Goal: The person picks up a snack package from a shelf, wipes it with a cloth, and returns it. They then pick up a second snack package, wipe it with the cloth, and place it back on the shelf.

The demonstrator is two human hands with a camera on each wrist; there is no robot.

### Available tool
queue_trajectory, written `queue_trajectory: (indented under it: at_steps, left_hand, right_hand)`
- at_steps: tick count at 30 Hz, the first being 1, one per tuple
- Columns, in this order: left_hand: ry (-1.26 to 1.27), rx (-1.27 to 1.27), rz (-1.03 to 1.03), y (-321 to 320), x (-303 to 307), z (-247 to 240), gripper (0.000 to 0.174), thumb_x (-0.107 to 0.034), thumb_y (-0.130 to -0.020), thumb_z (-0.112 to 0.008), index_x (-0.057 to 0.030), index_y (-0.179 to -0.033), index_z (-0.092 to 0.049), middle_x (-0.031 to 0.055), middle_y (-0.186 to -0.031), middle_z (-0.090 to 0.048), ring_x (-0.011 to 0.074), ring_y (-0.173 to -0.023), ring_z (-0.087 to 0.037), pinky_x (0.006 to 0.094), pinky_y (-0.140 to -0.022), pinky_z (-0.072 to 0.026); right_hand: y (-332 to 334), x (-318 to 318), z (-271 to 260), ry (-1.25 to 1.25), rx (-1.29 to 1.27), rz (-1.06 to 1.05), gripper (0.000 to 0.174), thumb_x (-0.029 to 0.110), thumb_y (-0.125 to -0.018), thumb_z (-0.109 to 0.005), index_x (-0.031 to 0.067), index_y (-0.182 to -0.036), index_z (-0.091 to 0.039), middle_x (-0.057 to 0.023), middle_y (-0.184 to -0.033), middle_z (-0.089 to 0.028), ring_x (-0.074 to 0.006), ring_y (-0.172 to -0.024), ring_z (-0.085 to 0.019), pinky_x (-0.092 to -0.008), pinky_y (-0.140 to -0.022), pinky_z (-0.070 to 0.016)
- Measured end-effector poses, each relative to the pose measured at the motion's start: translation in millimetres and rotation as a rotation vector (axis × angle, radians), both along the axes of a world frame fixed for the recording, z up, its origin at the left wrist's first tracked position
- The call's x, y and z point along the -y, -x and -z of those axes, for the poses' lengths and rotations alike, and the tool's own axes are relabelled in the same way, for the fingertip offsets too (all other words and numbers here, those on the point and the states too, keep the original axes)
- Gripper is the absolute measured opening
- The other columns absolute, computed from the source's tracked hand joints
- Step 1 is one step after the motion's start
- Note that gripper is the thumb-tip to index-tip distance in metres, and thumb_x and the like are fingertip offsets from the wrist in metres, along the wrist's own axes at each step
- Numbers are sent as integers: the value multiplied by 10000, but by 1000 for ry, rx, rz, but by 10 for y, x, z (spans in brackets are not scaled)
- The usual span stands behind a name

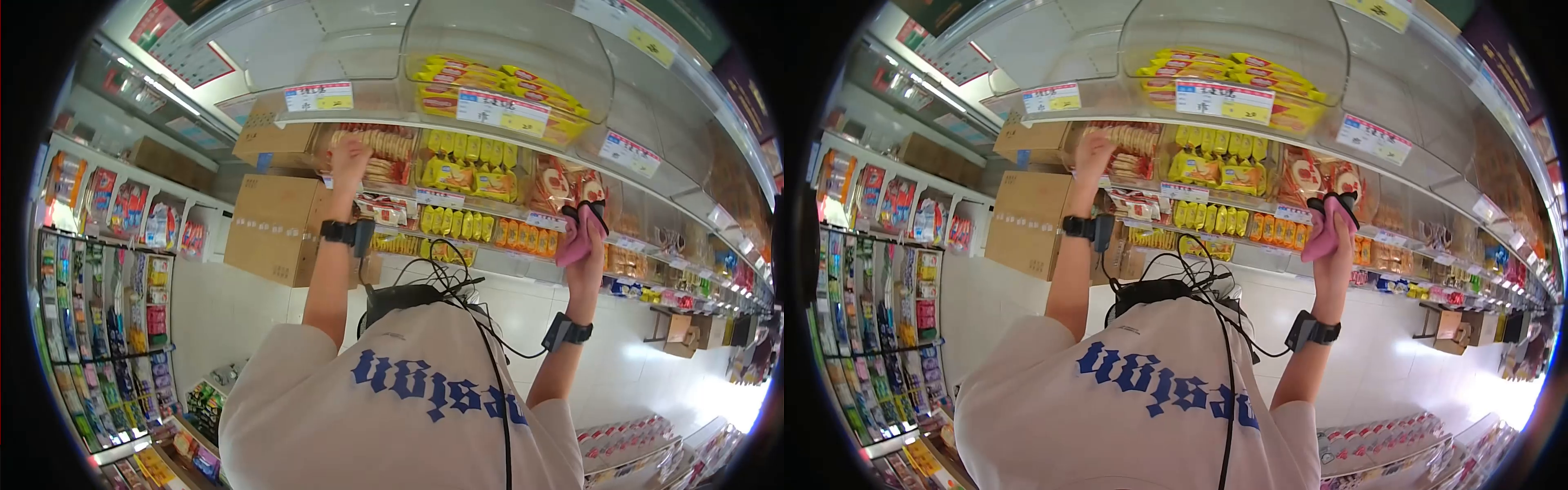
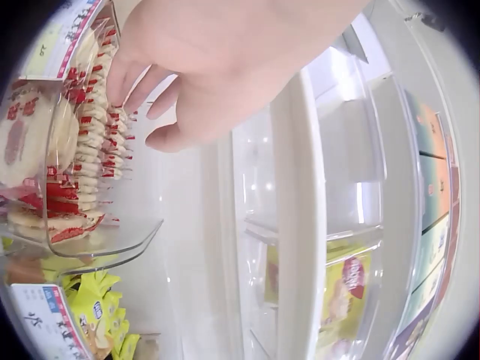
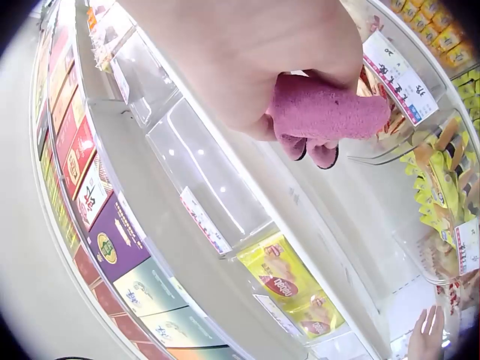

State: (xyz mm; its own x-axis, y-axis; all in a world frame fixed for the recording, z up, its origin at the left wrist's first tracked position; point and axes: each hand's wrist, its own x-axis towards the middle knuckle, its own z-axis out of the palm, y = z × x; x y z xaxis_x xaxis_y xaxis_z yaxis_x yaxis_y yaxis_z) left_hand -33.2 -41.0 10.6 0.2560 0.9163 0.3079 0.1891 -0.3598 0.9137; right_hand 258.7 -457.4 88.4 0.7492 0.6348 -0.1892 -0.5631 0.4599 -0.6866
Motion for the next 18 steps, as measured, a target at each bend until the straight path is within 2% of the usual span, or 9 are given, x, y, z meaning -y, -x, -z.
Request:
queue_trajectory:
  at_steps: [1, 4, 7, 10, 12, 14, 15, 18]
  left_hand:
    - [-6, -33, 7, -88, -68, 132, 344, -109, -786, -765, -9, -1095, -650, 102, -967, -678, 212, -922, -648, 340, -832, -515]
    - [-288, -208, -34, -315, -233, 232, 368, -151, -773, -778, 4, -1080, -648, 141, -1027, -678, 267, -963, -642, 363, -862, -501]
    - [-302, -144, 51, -530, -265, -47, 415, -162, -774, -766, -1, -1137, -647, 172, -1072, -701, 330, -1012, -660, 409, -862, -514]
    - [-315, -133, 120, -715, -308, -243, 411, -258, -831, -733, -15, -1155, -664, 160, -1137, -696, 315, -1126, -623, 443, -937, -484]
    - [-618, -381, -31, -842, -656, 110, 459, -347, -874, -688, -38, -1212, -650, 146, -1158, -696, 302, -1186, -596, 446, -984, -463]
    - [-707, -686, -57, -898, -748, 173, 539, -445, -894, -652, -68, -1277, -623, 134, -1187, -693, 292, -1226, -579, 447, -1020, -448]
    - [-732, -788, -66, -950, -768, 156, 539, -445, -890, -656, -68, -1274, -624, 135, -1185, -693, 294, -1220, -581, 446, -1016, -449]
    - [-728, -872, -55, -1005, -786, 142, 542, -446, -879, -667, -67, -1265, -628, 137, -1180, -694, 298, -1204, -587, 445, -1005, -453]
  right_hand:
    - [26, -10, 15, 35, 12, 12, 390, 163, -999, -597, 13, -1351, -522, -91, -1250, -639, -191, -994, -621, -227, -759, -548]
    - [141, -42, -48, 90, 2, -8, 391, 159, -996, -601, 9, -1348, -518, -92, -1230, -641, -187, -987, -625, -224, -759, -552]
    - [238, -38, -106, 109, 5, -30, 391, 157, -992, -607, 8, -1342, -515, -99, -1224, -639, -185, -985, -625, -228, -758, -553]
    - [296, -15, -84, 108, 14, -33, 387, 157, -987, -614, 11, -1331, -513, -96, -1228, -637, -184, -980, -628, -226, -747, -550]
    - [337, 17, -77, 123, 55, -48, 386, 161, -984, -618, 16, -1326, -512, -91, -1237, -637, -183, -980, -632, -226, -740, -545]
    - [376, 41, -83, 145, 73, -41, 382, 166, -982, -619, 20, -1319, -516, -86, -1242, -636, -182, -982, -637, -226, -736, -539]
    - [401, 56, -93, 161, 71, -27, 379, 169, -981, -619, 22, -1316, -519, -83, -1242, -636, -181, -983, -639, -226, -736, -536]
    - [466, 105, -153, 197, 85, -11, 370, 172, -982, -616, 26, -1309, -526, -83, -1239, -635, -186, -988, -644, -232, -745, -531]
